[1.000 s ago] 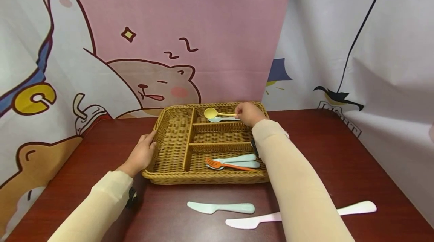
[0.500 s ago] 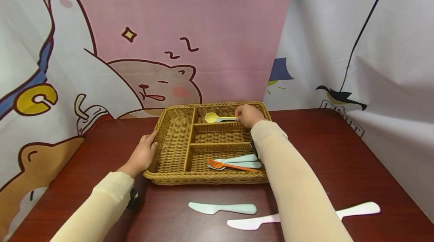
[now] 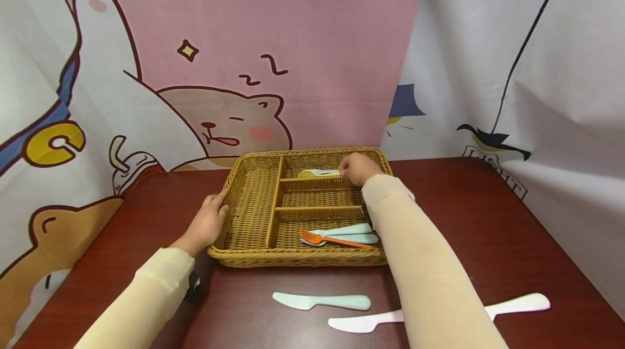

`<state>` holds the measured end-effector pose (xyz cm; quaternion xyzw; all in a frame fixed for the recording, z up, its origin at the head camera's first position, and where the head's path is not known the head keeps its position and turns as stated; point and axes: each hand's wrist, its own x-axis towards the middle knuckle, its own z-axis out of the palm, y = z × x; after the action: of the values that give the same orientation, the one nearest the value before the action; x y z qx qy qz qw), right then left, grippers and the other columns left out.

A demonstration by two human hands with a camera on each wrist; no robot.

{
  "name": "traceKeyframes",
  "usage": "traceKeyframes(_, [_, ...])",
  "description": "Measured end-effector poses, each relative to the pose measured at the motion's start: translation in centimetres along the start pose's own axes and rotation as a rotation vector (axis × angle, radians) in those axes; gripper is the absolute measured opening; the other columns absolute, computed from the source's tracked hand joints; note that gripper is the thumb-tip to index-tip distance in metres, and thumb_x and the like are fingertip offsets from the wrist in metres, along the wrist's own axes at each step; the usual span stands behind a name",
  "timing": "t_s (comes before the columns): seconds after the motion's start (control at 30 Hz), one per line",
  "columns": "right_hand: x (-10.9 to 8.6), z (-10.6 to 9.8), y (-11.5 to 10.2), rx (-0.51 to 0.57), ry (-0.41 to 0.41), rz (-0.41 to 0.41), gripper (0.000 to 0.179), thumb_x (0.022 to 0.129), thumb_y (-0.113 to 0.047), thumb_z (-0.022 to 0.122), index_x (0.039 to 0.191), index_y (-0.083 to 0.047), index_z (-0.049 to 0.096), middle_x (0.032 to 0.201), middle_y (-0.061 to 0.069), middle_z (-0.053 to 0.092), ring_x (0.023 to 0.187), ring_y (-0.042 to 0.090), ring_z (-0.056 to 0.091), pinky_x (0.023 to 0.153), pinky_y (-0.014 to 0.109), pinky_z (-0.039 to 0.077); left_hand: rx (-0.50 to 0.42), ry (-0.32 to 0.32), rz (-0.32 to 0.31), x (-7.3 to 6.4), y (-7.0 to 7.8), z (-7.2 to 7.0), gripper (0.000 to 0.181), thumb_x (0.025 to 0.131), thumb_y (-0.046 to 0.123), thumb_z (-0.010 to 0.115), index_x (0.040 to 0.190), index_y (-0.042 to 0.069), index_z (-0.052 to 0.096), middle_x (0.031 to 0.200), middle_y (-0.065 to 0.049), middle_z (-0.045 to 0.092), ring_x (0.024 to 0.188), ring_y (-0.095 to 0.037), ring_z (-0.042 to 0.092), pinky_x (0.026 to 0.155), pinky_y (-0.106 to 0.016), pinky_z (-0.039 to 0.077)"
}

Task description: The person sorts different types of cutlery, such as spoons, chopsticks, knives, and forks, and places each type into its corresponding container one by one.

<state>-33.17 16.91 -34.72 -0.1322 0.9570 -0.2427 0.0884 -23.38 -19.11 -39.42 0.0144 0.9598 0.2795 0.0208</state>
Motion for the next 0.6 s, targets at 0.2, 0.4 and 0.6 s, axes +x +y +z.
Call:
traceKeyframes(0.2, [-0.18, -0.04, -0.22, -0.001, 0.007, -0.004, 0.017, 0.098, -0.011, 0.056, 0.105, 0.0, 0.068, 0.096, 0.014, 0.066, 0.073, 0.021, 0.054, 0.07, 0.038, 0.046, 0.002, 0.006, 0.001, 0.04, -0.07, 0.09, 0.052, 0.107, 0.017, 0.033, 0.155, 0.007, 0.018, 0.146, -0.024, 0.029, 0.13, -0.041, 0.042, 0.104, -0.054, 0.037])
traceKeyframes(0.4, [-0.2, 0.14, -0.15, 0.012, 0.024, 0.012, 0.021, 0.098, -0.01, 0.056, 0.112, 0.003, 0.066, 0.107, 0.018, 0.066, 0.087, 0.027, 0.06, 0.077, 0.043, 0.048, 0.0, 0.008, -0.002, 0.02, -0.03, 0.16, 0.051, 0.107, 0.017, 0.033, 0.155, 0.007, 0.018, 0.145, -0.024, 0.029, 0.129, -0.04, 0.043, 0.104, -0.054, 0.037])
traceKeyframes(0.6, [-0.3, 0.2, -0.18, 0.027, 0.042, 0.013, 0.022, 0.098, -0.011, 0.057, 0.113, 0.003, 0.065, 0.109, 0.019, 0.065, 0.092, 0.03, 0.06, 0.08, 0.045, 0.048, 0.001, 0.008, 0.003, 0.05, -0.15, 0.07, 0.051, 0.107, 0.017, 0.032, 0.155, 0.007, 0.018, 0.146, -0.024, 0.028, 0.129, -0.041, 0.043, 0.104, -0.054, 0.037])
